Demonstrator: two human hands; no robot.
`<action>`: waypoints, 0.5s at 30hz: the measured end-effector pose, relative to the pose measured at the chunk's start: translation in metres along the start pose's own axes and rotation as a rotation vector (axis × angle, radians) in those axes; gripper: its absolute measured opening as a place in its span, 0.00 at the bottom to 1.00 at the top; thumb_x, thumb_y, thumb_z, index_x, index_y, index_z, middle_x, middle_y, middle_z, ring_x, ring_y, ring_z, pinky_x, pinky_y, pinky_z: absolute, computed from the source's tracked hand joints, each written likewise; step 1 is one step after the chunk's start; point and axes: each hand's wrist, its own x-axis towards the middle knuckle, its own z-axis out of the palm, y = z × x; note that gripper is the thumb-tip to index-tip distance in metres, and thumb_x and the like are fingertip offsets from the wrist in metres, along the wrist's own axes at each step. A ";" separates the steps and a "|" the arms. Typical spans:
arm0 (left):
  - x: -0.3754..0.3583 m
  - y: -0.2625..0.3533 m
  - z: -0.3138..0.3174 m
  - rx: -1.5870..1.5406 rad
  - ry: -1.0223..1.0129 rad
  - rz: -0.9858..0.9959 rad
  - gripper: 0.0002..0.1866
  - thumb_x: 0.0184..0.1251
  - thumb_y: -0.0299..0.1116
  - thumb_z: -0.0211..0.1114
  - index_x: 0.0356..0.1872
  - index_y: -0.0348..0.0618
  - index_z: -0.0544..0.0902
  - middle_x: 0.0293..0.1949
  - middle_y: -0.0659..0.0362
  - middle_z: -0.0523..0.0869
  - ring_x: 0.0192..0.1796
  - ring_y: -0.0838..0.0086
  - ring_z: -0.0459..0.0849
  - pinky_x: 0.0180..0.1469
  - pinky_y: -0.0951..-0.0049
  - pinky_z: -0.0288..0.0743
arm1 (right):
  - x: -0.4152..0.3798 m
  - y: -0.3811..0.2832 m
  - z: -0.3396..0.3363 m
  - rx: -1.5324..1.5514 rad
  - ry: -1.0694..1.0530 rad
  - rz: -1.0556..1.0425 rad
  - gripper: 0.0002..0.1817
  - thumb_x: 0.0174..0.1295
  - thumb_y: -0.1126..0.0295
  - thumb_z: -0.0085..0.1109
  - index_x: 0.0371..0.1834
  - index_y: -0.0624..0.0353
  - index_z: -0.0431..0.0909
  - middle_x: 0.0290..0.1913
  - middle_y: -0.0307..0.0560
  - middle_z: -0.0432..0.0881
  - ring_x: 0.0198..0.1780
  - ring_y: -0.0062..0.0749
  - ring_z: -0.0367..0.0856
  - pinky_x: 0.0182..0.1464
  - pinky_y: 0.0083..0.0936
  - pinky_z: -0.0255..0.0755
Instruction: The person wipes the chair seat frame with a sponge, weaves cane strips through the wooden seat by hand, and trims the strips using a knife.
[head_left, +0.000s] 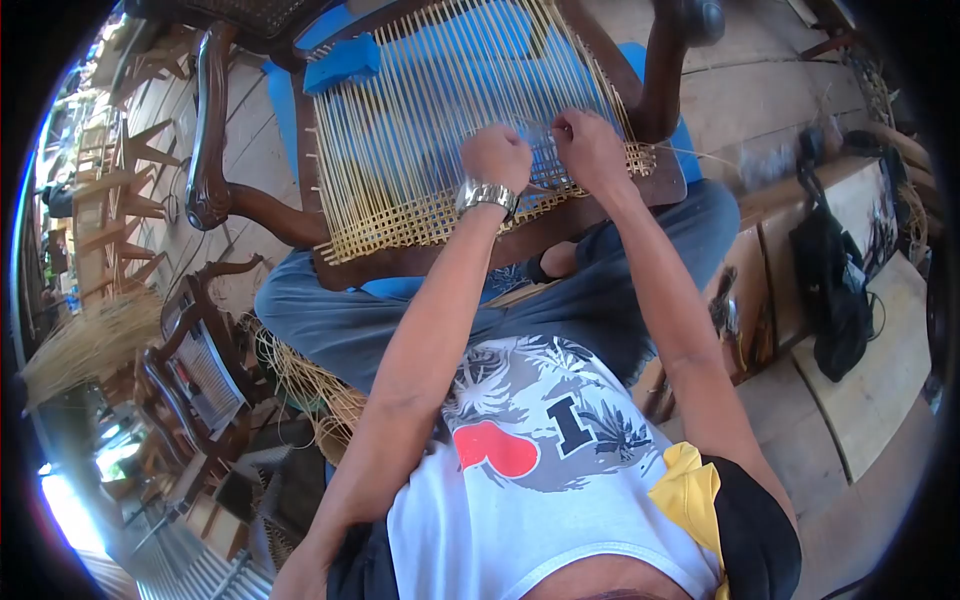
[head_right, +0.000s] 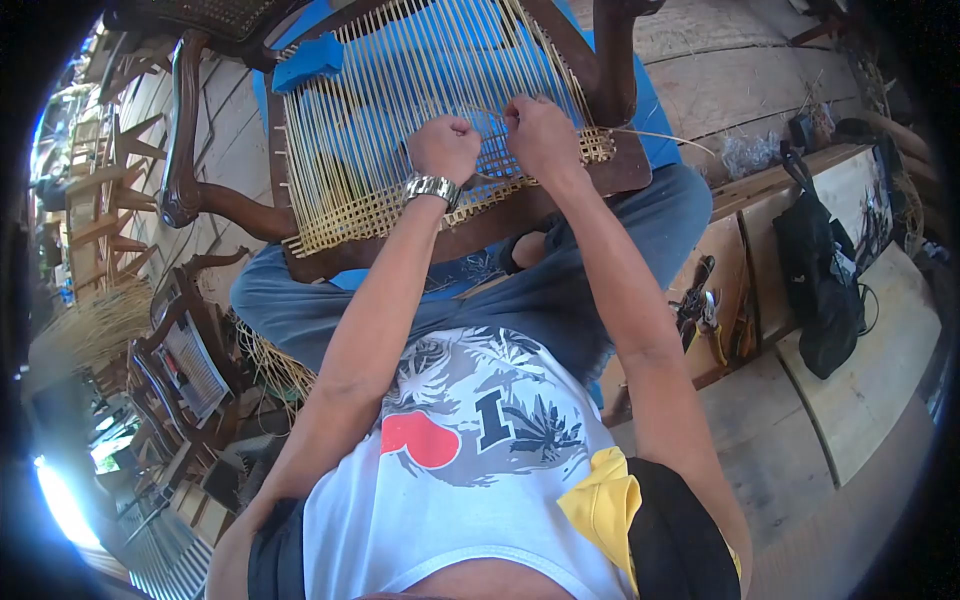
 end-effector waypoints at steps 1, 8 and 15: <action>0.000 0.004 -0.002 0.022 0.007 -0.004 0.09 0.55 0.39 0.69 0.32 0.48 0.91 0.32 0.51 0.91 0.38 0.54 0.90 0.48 0.58 0.83 | -0.004 -0.003 0.000 0.000 0.001 0.040 0.08 0.62 0.68 0.64 0.41 0.59 0.84 0.41 0.57 0.85 0.45 0.57 0.84 0.47 0.50 0.77; 0.007 0.012 -0.007 0.113 -0.098 0.034 0.09 0.55 0.39 0.68 0.24 0.48 0.90 0.27 0.48 0.88 0.34 0.50 0.88 0.45 0.54 0.83 | -0.023 -0.006 -0.003 0.018 0.029 0.024 0.06 0.63 0.69 0.63 0.37 0.59 0.82 0.39 0.56 0.84 0.43 0.56 0.84 0.46 0.49 0.77; 0.015 0.007 -0.005 0.156 -0.075 0.101 0.15 0.53 0.42 0.65 0.17 0.42 0.86 0.20 0.46 0.84 0.26 0.49 0.84 0.34 0.54 0.78 | -0.030 -0.009 0.000 -0.001 0.052 0.059 0.05 0.63 0.70 0.61 0.36 0.60 0.80 0.38 0.55 0.83 0.42 0.57 0.83 0.44 0.49 0.77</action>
